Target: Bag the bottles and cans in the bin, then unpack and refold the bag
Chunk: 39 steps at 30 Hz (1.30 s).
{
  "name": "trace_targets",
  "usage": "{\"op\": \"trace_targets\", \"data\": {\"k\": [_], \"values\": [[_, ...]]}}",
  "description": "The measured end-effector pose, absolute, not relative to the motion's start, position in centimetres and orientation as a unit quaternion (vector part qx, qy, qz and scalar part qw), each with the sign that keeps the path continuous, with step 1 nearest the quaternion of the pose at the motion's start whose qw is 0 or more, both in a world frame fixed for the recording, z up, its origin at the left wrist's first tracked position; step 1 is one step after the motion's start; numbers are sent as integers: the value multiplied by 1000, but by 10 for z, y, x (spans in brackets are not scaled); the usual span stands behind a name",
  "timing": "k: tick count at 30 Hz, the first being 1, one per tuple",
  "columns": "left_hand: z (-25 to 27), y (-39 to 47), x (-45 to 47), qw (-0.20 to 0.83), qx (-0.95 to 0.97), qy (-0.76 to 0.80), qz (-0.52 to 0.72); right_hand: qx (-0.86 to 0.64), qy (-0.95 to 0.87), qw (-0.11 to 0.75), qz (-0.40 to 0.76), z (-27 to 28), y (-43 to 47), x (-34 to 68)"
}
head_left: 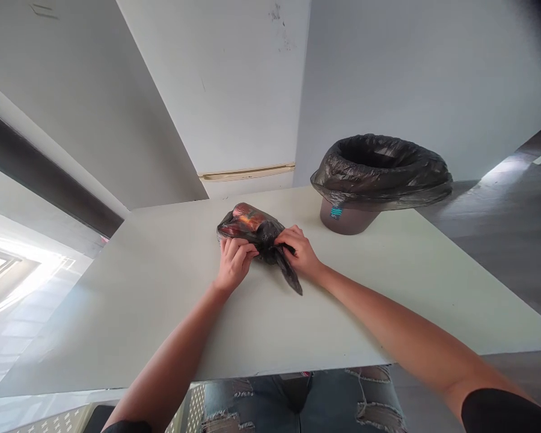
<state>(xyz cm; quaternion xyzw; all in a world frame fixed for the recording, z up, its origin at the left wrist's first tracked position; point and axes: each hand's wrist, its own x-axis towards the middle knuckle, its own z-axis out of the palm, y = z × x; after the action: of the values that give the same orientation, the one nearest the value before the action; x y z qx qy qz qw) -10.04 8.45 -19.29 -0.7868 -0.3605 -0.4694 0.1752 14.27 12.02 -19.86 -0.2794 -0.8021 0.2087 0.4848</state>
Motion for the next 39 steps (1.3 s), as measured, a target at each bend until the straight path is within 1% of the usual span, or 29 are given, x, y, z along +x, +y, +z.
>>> {"op": "trace_targets", "data": {"k": [4, 7, 9, 14, 16, 18, 20, 23, 26, 33, 36, 39], "values": [[-188, 82, -98, 178, -797, -368, -445, -273, -775, 506, 263, -195, 121, 148], [-187, 82, -97, 186, -806, -369, -424, -252, -780, 489, 297, -193, 120, 151], [-188, 83, -97, 192, -812, -356, -421, -242, -785, 478, 311, -192, 119, 153], [-189, 84, -99, 190, -814, -337, -433, -219, -749, 499, 375, -194, 121, 158], [-188, 84, -99, 184, -817, -331, -434, -238, -718, 504, 417, -196, 122, 158], [-187, 83, -99, 181, -816, -333, -437, -272, -699, 502, 431, -197, 123, 158], [-186, 83, -98, 182, -812, -333, -443, -290, -725, 485, 395, -197, 124, 156], [-186, 84, -99, 183, -814, -324, -447, -270, -798, 443, 307, -195, 126, 153], [-186, 84, -99, 172, -821, -329, -434, -252, -826, 428, 269, -194, 127, 149], [-183, 79, -98, 133, -849, -300, -414, -327, -764, 517, 204, -193, 124, 148], [-180, 75, -98, 109, -849, -297, -423, -309, -762, 529, 209, -192, 124, 150], [-178, 74, -97, 132, -811, -341, -457, -261, -778, 512, 254, -189, 123, 153]]}}
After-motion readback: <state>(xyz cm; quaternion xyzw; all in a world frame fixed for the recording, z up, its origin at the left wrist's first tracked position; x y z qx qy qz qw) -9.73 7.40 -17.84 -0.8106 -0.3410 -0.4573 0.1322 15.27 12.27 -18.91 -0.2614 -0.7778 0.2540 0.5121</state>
